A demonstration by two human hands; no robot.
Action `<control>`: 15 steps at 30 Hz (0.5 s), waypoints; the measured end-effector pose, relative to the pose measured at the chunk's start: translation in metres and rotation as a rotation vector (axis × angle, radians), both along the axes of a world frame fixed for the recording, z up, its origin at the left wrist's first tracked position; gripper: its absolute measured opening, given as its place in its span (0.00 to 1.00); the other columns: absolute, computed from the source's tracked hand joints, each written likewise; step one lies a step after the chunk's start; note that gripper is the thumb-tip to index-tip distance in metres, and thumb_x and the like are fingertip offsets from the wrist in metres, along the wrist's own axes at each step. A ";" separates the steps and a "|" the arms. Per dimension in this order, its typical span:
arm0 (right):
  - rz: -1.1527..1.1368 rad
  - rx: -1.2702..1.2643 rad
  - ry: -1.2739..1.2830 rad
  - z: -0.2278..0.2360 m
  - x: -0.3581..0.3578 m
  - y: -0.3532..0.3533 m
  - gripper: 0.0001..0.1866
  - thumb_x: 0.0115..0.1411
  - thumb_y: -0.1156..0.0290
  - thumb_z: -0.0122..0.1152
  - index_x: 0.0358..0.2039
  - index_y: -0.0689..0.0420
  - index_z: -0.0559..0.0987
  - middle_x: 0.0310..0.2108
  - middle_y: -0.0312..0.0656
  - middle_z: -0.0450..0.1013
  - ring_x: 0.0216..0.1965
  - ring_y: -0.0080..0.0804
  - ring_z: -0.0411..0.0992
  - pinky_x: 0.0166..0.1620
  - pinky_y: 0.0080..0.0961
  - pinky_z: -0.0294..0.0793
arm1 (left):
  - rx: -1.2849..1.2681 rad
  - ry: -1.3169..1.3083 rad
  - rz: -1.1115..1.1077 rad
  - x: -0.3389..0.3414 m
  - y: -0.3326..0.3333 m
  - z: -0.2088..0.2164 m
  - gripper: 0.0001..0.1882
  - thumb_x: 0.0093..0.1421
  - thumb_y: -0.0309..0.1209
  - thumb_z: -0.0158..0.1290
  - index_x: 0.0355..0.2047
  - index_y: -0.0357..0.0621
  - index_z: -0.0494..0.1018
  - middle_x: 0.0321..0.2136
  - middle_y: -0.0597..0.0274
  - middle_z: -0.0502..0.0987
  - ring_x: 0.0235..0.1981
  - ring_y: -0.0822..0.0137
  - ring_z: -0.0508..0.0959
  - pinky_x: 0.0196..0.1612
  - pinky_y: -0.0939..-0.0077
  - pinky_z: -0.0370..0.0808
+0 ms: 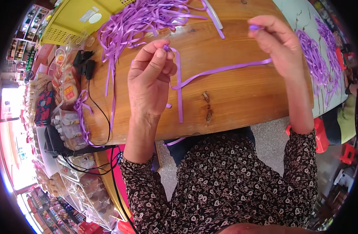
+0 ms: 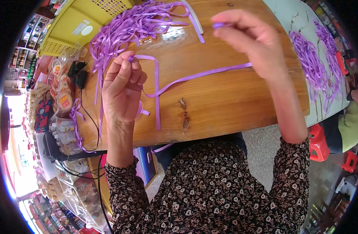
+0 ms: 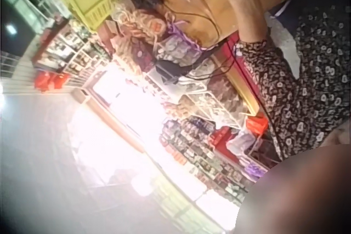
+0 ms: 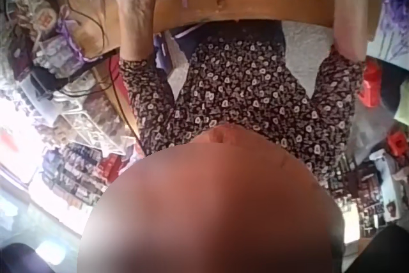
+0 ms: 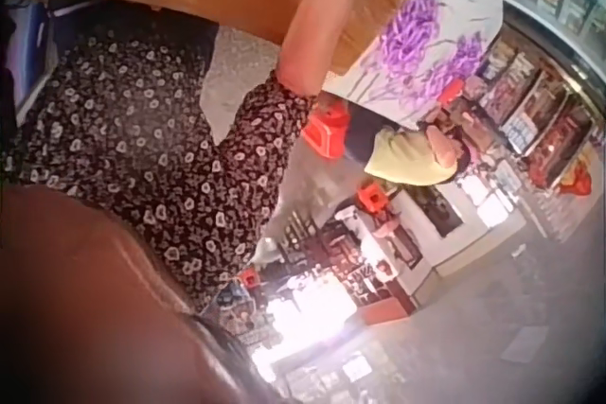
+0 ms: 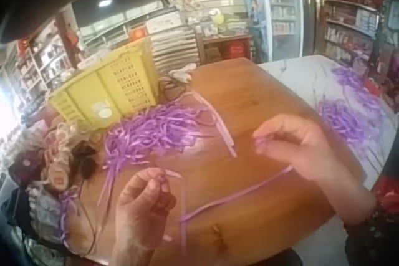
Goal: Tying knots or making loops with purple plastic ribbons at a workbench.
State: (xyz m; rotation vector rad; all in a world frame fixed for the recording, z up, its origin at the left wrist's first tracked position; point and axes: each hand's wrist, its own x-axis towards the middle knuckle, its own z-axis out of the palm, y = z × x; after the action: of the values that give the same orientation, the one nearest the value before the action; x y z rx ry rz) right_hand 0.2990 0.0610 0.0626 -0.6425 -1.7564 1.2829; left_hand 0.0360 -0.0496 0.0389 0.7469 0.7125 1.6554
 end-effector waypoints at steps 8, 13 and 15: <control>0.182 0.371 -0.058 0.003 -0.049 -0.018 0.09 0.57 0.83 0.54 0.39 0.63 0.75 0.37 0.40 0.74 0.39 0.25 0.72 0.43 0.17 0.71 | 0.070 -0.038 -0.125 0.014 0.001 -0.007 0.10 0.60 0.22 0.49 0.43 0.36 0.71 0.30 0.62 0.74 0.27 0.76 0.67 0.31 0.82 0.65; 0.226 0.226 0.044 -0.003 -0.058 -0.020 0.10 0.55 0.83 0.56 0.39 0.64 0.75 0.37 0.40 0.73 0.39 0.24 0.72 0.43 0.16 0.71 | 0.027 -0.056 -0.132 0.016 0.005 -0.011 0.10 0.58 0.21 0.51 0.42 0.36 0.72 0.31 0.60 0.76 0.29 0.75 0.70 0.32 0.82 0.66; 0.190 0.243 0.024 -0.006 -0.061 -0.019 0.11 0.54 0.84 0.57 0.40 0.62 0.77 0.34 0.38 0.72 0.37 0.22 0.71 0.39 0.14 0.70 | 0.025 -0.067 -0.137 0.015 0.005 -0.014 0.10 0.58 0.21 0.51 0.41 0.36 0.72 0.31 0.60 0.76 0.29 0.74 0.70 0.32 0.82 0.66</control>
State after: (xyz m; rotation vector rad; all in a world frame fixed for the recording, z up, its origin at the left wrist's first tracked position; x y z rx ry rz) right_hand 0.2378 0.0419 0.0571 -0.3277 -1.9517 1.1706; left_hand 0.0514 -0.0447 0.0244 0.7378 0.5814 1.5595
